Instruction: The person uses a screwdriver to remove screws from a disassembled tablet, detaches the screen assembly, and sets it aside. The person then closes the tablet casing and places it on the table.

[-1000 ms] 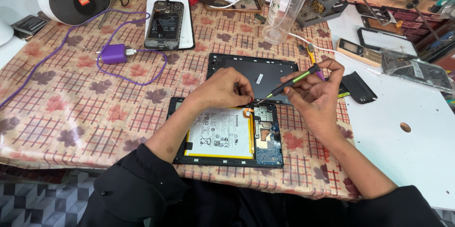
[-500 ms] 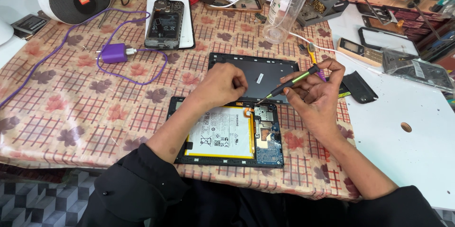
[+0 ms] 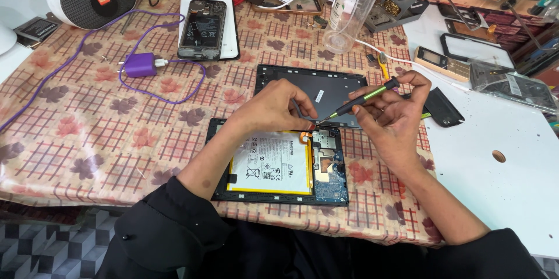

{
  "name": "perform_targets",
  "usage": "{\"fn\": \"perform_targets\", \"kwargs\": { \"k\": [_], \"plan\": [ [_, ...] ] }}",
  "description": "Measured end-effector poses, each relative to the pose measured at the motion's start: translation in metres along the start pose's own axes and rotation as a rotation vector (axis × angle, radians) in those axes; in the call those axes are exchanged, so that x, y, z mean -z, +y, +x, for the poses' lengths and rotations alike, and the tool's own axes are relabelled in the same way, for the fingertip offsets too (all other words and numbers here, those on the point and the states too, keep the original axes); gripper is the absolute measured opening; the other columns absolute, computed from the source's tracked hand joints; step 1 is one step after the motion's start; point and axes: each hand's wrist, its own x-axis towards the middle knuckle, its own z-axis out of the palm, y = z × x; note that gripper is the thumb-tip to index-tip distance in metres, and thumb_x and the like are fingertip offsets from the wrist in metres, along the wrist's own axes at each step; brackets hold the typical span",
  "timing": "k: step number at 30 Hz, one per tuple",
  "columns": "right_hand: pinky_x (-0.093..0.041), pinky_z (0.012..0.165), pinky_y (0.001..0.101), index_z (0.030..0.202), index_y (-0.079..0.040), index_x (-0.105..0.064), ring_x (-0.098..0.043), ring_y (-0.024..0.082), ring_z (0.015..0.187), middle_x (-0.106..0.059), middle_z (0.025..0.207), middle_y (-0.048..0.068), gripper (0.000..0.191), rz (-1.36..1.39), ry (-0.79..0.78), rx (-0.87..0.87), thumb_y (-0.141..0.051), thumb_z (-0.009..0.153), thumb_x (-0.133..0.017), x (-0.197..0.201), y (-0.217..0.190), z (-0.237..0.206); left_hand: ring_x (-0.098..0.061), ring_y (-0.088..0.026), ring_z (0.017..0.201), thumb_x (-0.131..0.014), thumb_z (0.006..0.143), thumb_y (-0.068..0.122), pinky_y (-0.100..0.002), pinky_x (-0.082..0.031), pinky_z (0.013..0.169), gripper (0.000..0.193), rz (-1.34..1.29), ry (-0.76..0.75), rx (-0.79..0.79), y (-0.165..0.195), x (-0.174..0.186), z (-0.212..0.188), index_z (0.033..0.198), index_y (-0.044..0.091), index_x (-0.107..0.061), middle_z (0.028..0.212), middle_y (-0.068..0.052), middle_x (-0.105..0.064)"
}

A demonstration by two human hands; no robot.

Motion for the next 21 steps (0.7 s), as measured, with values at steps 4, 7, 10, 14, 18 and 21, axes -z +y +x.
{"fn": "perform_targets", "kwargs": {
  "k": [4,7,10,14,18,21],
  "plan": [
    [-0.059,0.090,0.0274,0.130,-0.018,-0.020,-0.069,0.022,0.109,-0.066,0.121,0.022,0.064,0.011,0.020,-0.003,0.019,0.096,-0.061,-0.0001,-0.0010,-0.0008,-0.071,-0.013,0.067,-0.093,0.067,0.018,-0.028,-0.054,0.060,0.025,0.028,-0.033,0.092,0.0011,0.0018,0.0001,0.086,0.006,-0.083,0.077,-0.007,-0.078],
    [-0.059,0.091,0.0274,0.130,-0.018,-0.020,-0.069,0.022,0.110,-0.066,0.121,0.022,0.065,0.000,0.023,0.007,0.019,0.096,-0.061,-0.0005,-0.0009,-0.0009,-0.073,-0.010,0.067,-0.089,0.071,0.016,-0.026,-0.056,0.062,0.018,-0.029,-0.057,0.045,0.0006,-0.0007,0.0004,0.087,0.007,-0.084,0.078,-0.006,-0.081],
    [-0.060,0.093,0.0280,0.130,-0.018,-0.020,-0.070,0.023,0.112,-0.066,0.122,0.022,0.065,-0.019,0.021,0.027,0.020,0.096,-0.062,-0.0008,-0.0003,-0.0008,-0.073,-0.009,0.067,-0.087,0.072,0.014,-0.026,-0.056,0.062,0.016,-0.023,-0.056,0.046,-0.0001,-0.0027,0.0017,0.087,0.008,-0.084,0.078,-0.005,-0.081],
    [-0.060,0.095,0.0284,0.130,-0.018,-0.020,-0.070,0.022,0.111,-0.067,0.122,0.022,0.066,0.001,0.009,0.022,0.020,0.096,-0.061,-0.0010,0.0000,-0.0009,-0.071,-0.010,0.066,-0.087,0.073,0.015,-0.027,-0.055,0.061,0.017,-0.019,-0.057,0.061,-0.0002,-0.0032,0.0004,0.088,0.008,-0.084,0.078,-0.005,-0.080],
    [-0.060,0.095,0.0288,0.130,-0.018,-0.020,-0.069,0.022,0.112,-0.067,0.122,0.023,0.066,0.001,0.009,0.029,0.020,0.096,-0.062,-0.0016,-0.0003,-0.0012,-0.071,-0.010,0.066,-0.087,0.073,0.015,-0.027,-0.055,0.061,0.017,-0.025,-0.065,0.052,0.0009,-0.0035,-0.0002,0.087,0.007,-0.084,0.077,-0.006,-0.080],
    [-0.060,0.093,0.0281,0.130,-0.018,-0.020,-0.070,0.022,0.110,-0.067,0.122,0.023,0.065,0.005,0.011,0.011,0.019,0.096,-0.062,-0.0015,-0.0009,-0.0016,-0.071,-0.010,0.066,-0.087,0.073,0.016,-0.027,-0.056,0.062,0.018,-0.036,-0.059,0.061,0.0013,-0.0052,0.0006,0.087,0.006,-0.083,0.077,-0.006,-0.080]
  ]
}}
